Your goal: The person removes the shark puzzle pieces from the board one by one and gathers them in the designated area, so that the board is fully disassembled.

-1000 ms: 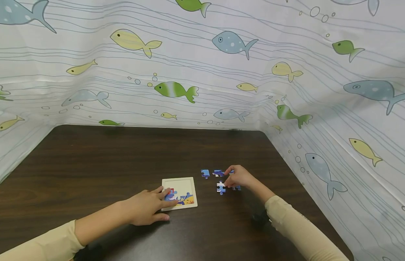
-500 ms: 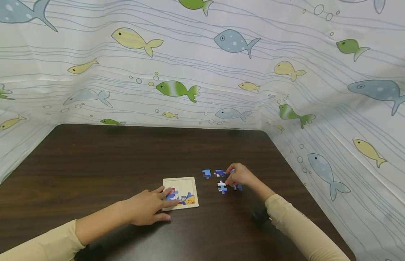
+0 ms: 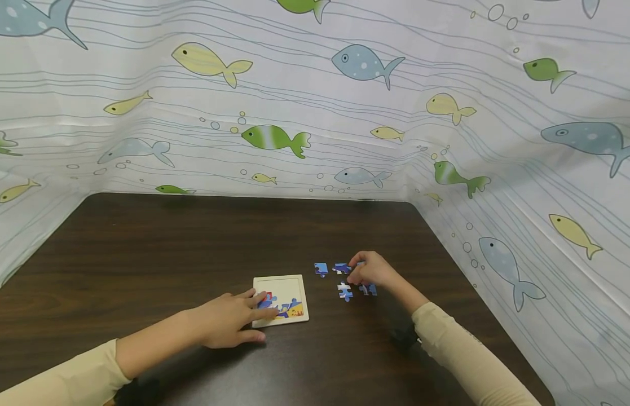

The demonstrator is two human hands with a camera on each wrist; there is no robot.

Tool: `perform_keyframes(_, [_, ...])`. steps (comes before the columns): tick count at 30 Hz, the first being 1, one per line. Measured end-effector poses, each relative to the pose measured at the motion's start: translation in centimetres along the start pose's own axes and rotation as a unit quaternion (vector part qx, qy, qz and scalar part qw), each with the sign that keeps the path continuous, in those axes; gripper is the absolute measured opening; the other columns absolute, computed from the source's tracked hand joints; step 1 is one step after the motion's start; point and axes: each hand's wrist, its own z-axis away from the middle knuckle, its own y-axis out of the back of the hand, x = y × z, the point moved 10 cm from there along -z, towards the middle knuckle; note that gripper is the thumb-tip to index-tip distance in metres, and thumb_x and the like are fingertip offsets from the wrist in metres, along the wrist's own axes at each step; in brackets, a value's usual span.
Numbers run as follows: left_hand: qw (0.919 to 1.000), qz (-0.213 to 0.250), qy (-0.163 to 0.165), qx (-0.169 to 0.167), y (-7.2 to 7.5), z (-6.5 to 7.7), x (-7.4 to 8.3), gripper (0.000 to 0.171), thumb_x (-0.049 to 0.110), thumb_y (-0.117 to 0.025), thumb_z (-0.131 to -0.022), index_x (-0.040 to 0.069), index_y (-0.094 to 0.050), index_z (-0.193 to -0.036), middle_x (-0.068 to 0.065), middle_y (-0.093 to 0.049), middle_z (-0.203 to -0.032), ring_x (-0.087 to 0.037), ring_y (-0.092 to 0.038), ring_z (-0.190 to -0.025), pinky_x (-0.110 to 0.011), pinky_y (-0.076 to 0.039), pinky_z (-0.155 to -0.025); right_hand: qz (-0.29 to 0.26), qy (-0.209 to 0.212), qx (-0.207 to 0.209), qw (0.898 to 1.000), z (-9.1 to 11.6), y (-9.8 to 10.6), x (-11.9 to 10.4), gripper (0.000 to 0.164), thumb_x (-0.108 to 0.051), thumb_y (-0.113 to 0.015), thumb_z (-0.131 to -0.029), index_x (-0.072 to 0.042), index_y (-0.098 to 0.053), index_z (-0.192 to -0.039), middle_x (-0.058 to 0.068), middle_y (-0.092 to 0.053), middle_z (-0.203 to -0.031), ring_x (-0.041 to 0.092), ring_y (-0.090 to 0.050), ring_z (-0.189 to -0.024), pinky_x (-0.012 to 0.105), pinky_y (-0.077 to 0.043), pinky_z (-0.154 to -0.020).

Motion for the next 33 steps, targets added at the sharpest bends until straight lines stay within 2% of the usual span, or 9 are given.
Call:
perform_keyframes(5, [0.9999,0.002,-0.002,0.012,0.3,0.3,-0.2,0.062,0.059,-0.052,-0.091,0.03,-0.043,-0.145,-0.012,-0.036,-0.155,-0.037,-0.035,-0.141,-0.061,-0.039,-0.1,-0.023,0.039,-0.023,0.999,0.0,-1.3,-2.0,0.03,-0.005,-0.076,-0.079,0.004,-0.062,-0.104,0.007,-0.074,-0.079,0.012,-0.066,-0.067,0.029,-0.054,-0.063])
perform_keyframes(11, [0.9997,-0.013,-0.001,0.021,0.7,1.2,-0.3,0.063,0.058,-0.049,-0.093,0.026,-0.041,-0.147,-0.012,-0.033,-0.156,-0.037,-0.034,-0.142,-0.06,-0.039,-0.1,-0.053,0.079,-0.07,0.993,0.4,-4.2,-5.0,0.025,-0.008,-0.072,-0.084,0.005,-0.063,-0.104,0.011,-0.075,-0.088,0.011,-0.068,-0.071,0.03,-0.055,-0.066])
perform_keyframes(17, [0.9997,-0.017,0.016,0.008,0.4,2.1,-0.5,0.061,0.059,-0.048,-0.093,0.03,-0.042,-0.146,-0.013,-0.035,-0.155,-0.039,-0.031,-0.143,-0.061,-0.037,-0.102,-0.059,0.097,-0.13,0.985,0.5,-7.9,-7.5,0.017,-0.01,-0.065,-0.09,0.0,-0.065,-0.104,0.012,-0.075,-0.101,0.013,-0.068,-0.076,0.027,-0.05,-0.064])
perform_keyframes(25, [0.9996,-0.006,0.026,-0.011,-0.6,2.5,-0.7,0.062,0.063,-0.044,-0.093,0.034,-0.038,-0.148,-0.012,-0.032,-0.156,-0.04,-0.026,-0.144,-0.064,-0.036,-0.102,-0.041,0.126,-0.212,0.968,0.8,-12.8,-10.3,0.018,-0.01,-0.056,-0.095,-0.003,-0.06,-0.111,0.01,-0.07,-0.119,0.012,-0.064,-0.075,0.022,-0.045,-0.058])
perform_keyframes(29, [0.9997,0.0,0.022,-0.01,-0.7,2.7,-0.6,0.063,0.063,-0.044,-0.093,0.034,-0.038,-0.148,-0.013,-0.031,-0.157,-0.043,-0.026,-0.143,-0.066,-0.036,-0.1,-0.037,0.124,-0.226,0.966,0.7,-14.1,-10.7,0.017,-0.011,-0.056,-0.096,-0.006,-0.06,-0.111,0.008,-0.069,-0.12,0.011,-0.063,-0.073,0.021,-0.045,-0.055])
perform_keyframes(33, [0.9998,0.002,0.022,-0.004,-0.5,2.9,-0.6,0.063,0.063,-0.044,-0.093,0.033,-0.039,-0.147,-0.013,-0.032,-0.156,-0.044,-0.027,-0.143,-0.066,-0.036,-0.1,-0.041,0.118,-0.224,0.966,0.5,-14.6,-11.1,0.015,-0.011,-0.056,-0.095,-0.006,-0.061,-0.109,0.006,-0.071,-0.116,0.012,-0.061,-0.071,0.021,-0.043,-0.052])
